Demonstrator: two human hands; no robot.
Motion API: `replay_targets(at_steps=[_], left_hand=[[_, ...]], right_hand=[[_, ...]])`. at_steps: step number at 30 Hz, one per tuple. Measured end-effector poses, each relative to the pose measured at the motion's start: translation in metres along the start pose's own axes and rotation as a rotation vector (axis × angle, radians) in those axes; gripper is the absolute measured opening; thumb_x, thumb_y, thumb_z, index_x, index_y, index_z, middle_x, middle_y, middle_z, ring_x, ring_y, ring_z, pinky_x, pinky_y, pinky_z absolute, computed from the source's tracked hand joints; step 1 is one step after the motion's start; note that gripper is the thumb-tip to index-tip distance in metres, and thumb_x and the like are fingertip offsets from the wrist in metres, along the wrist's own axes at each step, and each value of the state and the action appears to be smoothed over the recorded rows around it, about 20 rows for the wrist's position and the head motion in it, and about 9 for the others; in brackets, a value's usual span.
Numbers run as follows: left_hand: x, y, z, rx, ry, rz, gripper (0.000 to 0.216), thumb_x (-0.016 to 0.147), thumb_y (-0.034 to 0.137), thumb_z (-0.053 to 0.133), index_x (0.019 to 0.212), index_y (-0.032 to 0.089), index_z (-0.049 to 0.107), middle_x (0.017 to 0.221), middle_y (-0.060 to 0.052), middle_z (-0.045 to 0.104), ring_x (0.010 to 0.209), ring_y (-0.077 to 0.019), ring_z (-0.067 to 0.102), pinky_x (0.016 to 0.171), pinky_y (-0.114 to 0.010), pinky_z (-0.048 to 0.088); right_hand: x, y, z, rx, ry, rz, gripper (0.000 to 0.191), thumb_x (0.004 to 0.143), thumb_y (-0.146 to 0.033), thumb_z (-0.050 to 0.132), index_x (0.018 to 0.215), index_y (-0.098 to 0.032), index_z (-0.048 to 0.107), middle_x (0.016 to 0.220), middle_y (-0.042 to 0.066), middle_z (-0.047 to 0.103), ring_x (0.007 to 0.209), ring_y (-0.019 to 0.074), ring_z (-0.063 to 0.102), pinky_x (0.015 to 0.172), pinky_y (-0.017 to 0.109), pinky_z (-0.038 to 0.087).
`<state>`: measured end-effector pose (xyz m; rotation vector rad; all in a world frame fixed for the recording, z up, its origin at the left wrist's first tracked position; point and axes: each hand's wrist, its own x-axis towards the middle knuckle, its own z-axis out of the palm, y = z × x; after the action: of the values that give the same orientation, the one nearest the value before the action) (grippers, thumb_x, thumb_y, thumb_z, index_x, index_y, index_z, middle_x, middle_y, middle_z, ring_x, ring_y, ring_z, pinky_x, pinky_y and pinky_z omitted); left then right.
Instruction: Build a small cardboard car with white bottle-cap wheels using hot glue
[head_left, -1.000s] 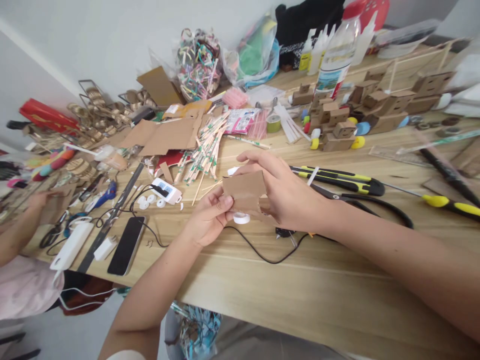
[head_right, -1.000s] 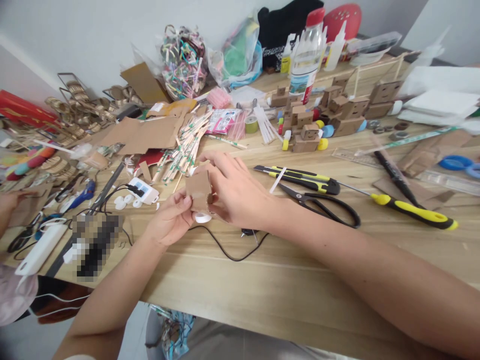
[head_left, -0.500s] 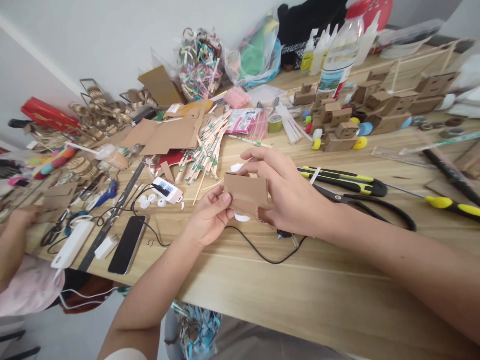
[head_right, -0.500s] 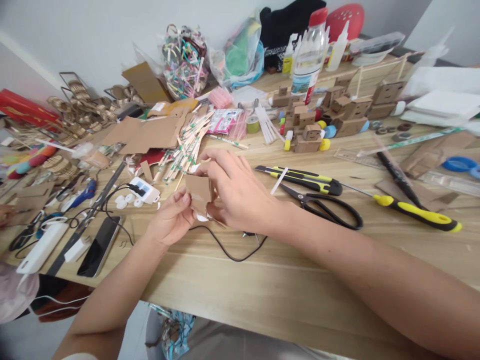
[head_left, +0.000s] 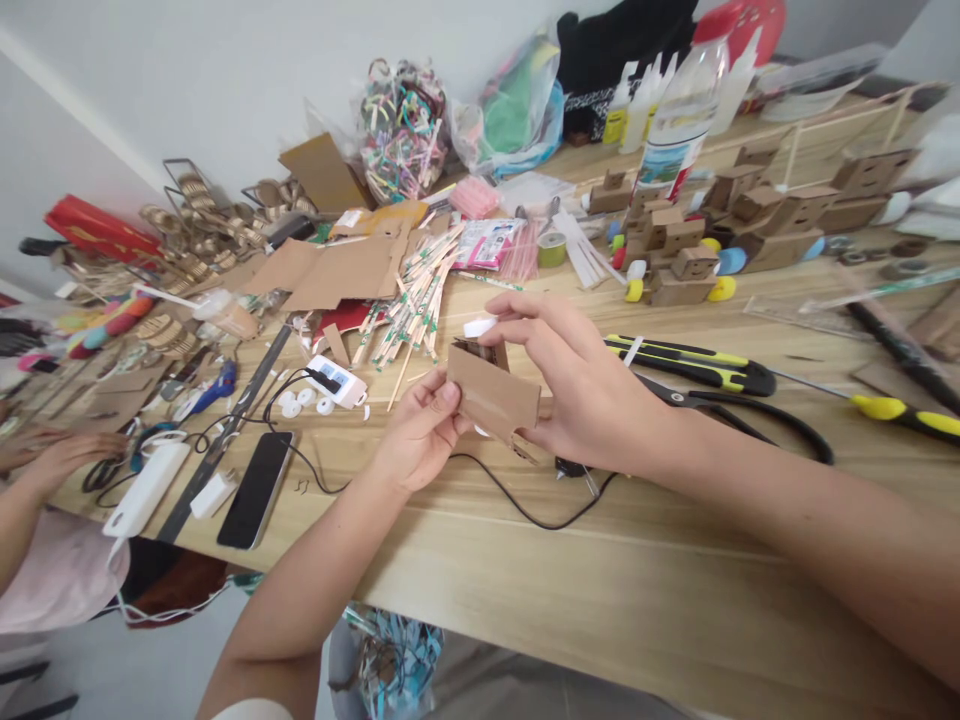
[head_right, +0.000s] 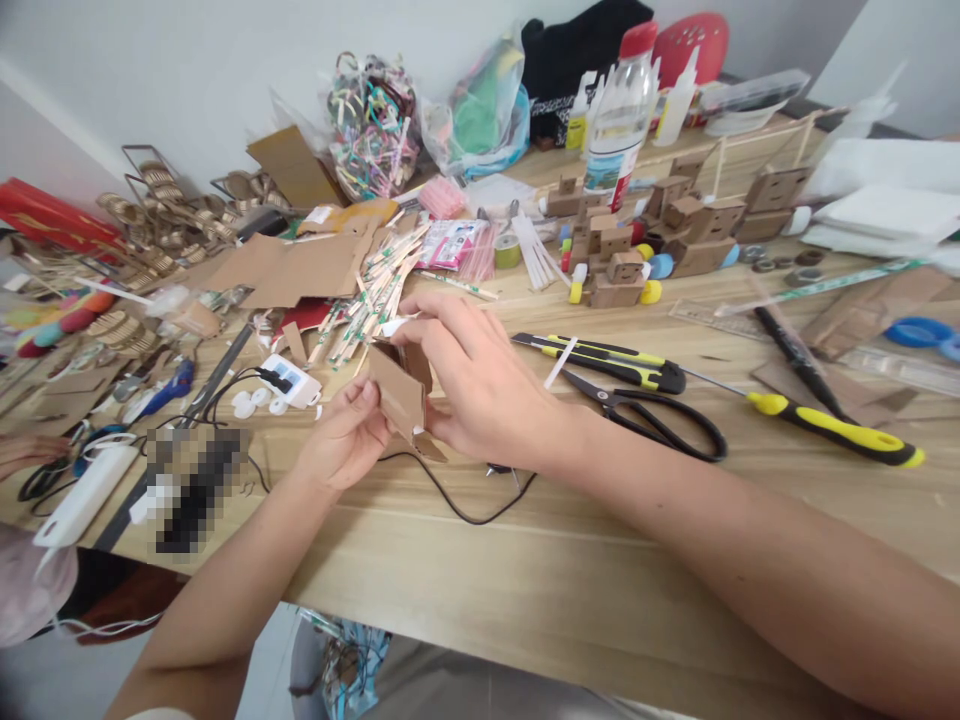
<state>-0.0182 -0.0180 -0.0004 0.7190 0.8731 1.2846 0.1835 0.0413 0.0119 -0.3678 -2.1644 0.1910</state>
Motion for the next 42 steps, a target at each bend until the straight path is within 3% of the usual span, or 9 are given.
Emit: replay_targets(at_steps=[4, 8, 14, 22, 26, 32, 40, 42], left_hand=[[0.001, 0.002, 0.001, -0.031, -0.013, 0.020, 0.043, 0.061, 0.037, 0.104, 0.088, 0.019, 0.075, 0.081, 0.003, 0.078, 0.067, -0.0096, 0.070, 0.060, -0.017, 0.058], [0.000, 0.005, 0.003, -0.010, 0.008, 0.054, 0.037, 0.067, 0.030, 0.101, 0.092, 0.021, 0.075, 0.086, 0.002, 0.079, 0.076, -0.0112, 0.073, 0.065, -0.018, 0.059], [-0.002, 0.006, 0.007, -0.026, -0.009, 0.037, 0.045, 0.059, 0.030, 0.105, 0.092, 0.021, 0.075, 0.082, 0.005, 0.079, 0.068, -0.0082, 0.073, 0.061, -0.014, 0.059], [-0.005, 0.011, 0.012, 0.018, -0.011, -0.018, 0.034, 0.066, 0.020, 0.099, 0.084, 0.018, 0.071, 0.072, 0.005, 0.074, 0.062, -0.0090, 0.072, 0.053, -0.013, 0.057], [-0.003, 0.010, 0.009, 0.038, -0.070, -0.034, 0.034, 0.066, 0.026, 0.100, 0.087, 0.016, 0.076, 0.079, 0.001, 0.078, 0.067, -0.0122, 0.074, 0.055, -0.016, 0.059], [-0.002, 0.008, 0.005, 0.063, -0.010, -0.073, 0.023, 0.078, 0.019, 0.091, 0.093, 0.017, 0.075, 0.091, -0.002, 0.082, 0.085, -0.0188, 0.081, 0.072, -0.024, 0.066], [-0.002, 0.005, 0.006, 0.052, 0.009, -0.093, 0.031, 0.080, 0.017, 0.088, 0.109, 0.019, 0.075, 0.090, 0.000, 0.080, 0.084, -0.0170, 0.081, 0.070, -0.022, 0.065], [-0.002, 0.004, 0.006, 0.054, 0.006, -0.087, 0.027, 0.080, 0.017, 0.089, 0.104, 0.018, 0.075, 0.089, 0.000, 0.080, 0.084, -0.0166, 0.081, 0.071, -0.021, 0.065]], right_hand=[[0.000, 0.000, 0.000, -0.053, -0.029, -0.017, 0.054, 0.080, -0.014, 0.063, 0.132, -0.020, 0.052, 0.144, 0.023, 0.059, 0.134, 0.0368, 0.059, 0.105, 0.057, 0.052], [-0.001, -0.002, -0.001, -0.009, -0.050, 0.032, 0.052, 0.081, -0.017, 0.065, 0.132, -0.024, 0.055, 0.146, 0.019, 0.059, 0.135, 0.0385, 0.058, 0.106, 0.060, 0.049], [0.000, -0.003, -0.003, -0.012, -0.071, 0.017, 0.055, 0.080, -0.013, 0.062, 0.133, -0.023, 0.055, 0.147, 0.020, 0.058, 0.137, 0.0382, 0.057, 0.106, 0.060, 0.050], [0.000, 0.006, -0.001, 0.135, -0.101, 0.083, 0.049, 0.084, -0.019, 0.068, 0.131, -0.024, 0.054, 0.147, 0.019, 0.059, 0.140, 0.0346, 0.056, 0.112, 0.058, 0.049], [0.001, 0.011, 0.001, 0.208, -0.095, 0.105, 0.039, 0.087, -0.025, 0.070, 0.123, -0.023, 0.055, 0.141, 0.018, 0.063, 0.134, 0.0331, 0.061, 0.109, 0.055, 0.052], [0.002, 0.013, 0.005, 0.230, -0.118, 0.194, 0.039, 0.086, -0.044, 0.078, 0.112, -0.024, 0.058, 0.133, 0.015, 0.066, 0.125, 0.0336, 0.063, 0.107, 0.054, 0.053], [0.002, 0.007, 0.005, 0.230, -0.123, 0.235, 0.025, 0.091, -0.037, 0.070, 0.110, -0.025, 0.060, 0.114, 0.011, 0.069, 0.109, 0.0303, 0.065, 0.097, 0.048, 0.057], [0.001, 0.007, 0.006, 0.226, -0.141, 0.226, 0.027, 0.091, -0.036, 0.070, 0.112, -0.024, 0.059, 0.114, 0.011, 0.068, 0.112, 0.0312, 0.064, 0.099, 0.048, 0.056]])
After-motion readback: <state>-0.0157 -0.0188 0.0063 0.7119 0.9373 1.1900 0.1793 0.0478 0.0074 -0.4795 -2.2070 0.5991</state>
